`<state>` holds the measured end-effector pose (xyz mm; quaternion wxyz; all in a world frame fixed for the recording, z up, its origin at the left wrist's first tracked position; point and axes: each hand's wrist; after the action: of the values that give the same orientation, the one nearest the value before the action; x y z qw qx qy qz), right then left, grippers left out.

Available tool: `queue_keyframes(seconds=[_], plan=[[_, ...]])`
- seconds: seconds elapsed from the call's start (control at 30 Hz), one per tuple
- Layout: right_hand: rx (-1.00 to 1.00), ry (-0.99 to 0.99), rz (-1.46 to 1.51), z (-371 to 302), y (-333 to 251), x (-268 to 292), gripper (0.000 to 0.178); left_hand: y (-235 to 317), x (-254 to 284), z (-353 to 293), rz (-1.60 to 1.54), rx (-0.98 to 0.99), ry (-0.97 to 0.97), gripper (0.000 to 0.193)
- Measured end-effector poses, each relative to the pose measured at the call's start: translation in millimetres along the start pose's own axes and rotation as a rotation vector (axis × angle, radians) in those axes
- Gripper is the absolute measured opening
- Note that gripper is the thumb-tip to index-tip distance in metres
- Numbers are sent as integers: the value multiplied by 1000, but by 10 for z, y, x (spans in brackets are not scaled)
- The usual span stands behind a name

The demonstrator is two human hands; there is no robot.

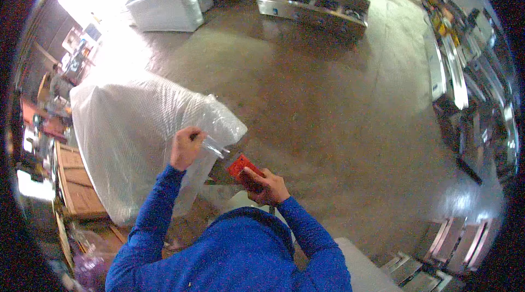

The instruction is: The person wraps a large piece of furniture with bubble wrap and secures it with packing tape using a handheld dispenser. After finishing the wrapping, the person writes on a document at a nearby table.

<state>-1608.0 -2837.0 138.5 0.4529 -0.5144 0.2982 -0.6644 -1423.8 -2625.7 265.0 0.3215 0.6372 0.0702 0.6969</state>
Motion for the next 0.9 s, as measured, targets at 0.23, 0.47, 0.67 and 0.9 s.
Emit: queue_keyframes(seconds=[0.23,0.47,0.67,0.9], plan=[[31,-25,138,262,159,224,87,187,225,207,122,16,-57,10],[106,-46,270,629,561,434,79,473,28,472,315,3,73,9],[129,-134,351,724,934,176,74,260,-121,436,456,161,191,7],[100,-168,101,1207,1572,-595,84,-285,-493,351,849,-221,336,28]])
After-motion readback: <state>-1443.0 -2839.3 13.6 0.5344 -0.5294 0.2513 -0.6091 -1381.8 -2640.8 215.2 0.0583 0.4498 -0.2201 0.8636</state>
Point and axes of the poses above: each hand's wrist, its own z-axis towards the middle knuckle, its own x-axis out of the back of the hand, y = z × x, and after that the axes turned 15 degrees about z, right-handed
